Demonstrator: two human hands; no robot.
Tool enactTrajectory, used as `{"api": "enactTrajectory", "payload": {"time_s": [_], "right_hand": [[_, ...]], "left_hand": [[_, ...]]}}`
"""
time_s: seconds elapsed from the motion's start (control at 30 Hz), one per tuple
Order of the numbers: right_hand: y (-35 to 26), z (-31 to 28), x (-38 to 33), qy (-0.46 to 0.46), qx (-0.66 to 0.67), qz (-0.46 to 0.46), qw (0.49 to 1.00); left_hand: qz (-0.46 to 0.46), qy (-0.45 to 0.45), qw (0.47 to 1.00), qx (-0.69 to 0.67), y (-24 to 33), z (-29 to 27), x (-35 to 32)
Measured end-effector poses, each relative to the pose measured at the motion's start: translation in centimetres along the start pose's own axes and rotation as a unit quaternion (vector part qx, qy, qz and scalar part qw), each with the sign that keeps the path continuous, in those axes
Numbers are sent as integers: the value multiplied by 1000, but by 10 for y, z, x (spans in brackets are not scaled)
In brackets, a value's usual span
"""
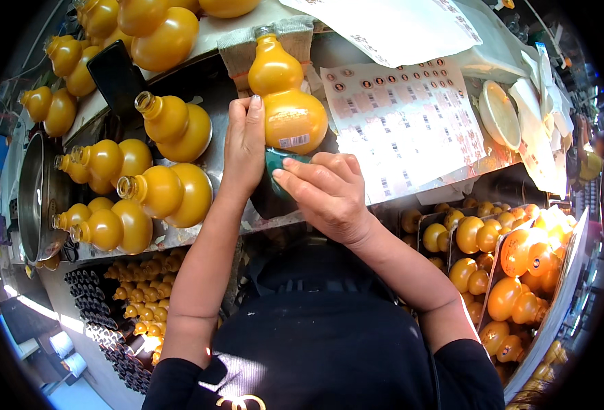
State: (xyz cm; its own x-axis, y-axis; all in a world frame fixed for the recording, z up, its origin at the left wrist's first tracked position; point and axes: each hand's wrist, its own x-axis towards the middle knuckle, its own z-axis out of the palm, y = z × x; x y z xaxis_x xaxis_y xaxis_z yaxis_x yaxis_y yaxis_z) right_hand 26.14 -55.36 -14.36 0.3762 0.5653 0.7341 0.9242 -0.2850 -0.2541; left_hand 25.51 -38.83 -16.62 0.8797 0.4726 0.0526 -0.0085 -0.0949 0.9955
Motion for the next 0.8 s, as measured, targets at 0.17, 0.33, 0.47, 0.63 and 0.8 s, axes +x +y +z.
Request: {"api": "enactTrajectory", "payload": {"time_s": [0.17,0.33,0.47,0.63,0.8], "right_hand": [[11,2,-2,6,149,58,987],[14,-10,20,45,183,318,929],[24,-6,17,35,212,336,917],[23,-11,18,13,213,369,905],[27,-11,16,12,211,370,905]], "left_hand": [[-4,-4,1000,-26,2,-4,-4],[92,-6,991,95,3,0,-16],[39,-40,997,50,7,-1,-17],[31,-44,998,33,8,-2,-19],[21,-58,998,13,10,-2,-18]]}}
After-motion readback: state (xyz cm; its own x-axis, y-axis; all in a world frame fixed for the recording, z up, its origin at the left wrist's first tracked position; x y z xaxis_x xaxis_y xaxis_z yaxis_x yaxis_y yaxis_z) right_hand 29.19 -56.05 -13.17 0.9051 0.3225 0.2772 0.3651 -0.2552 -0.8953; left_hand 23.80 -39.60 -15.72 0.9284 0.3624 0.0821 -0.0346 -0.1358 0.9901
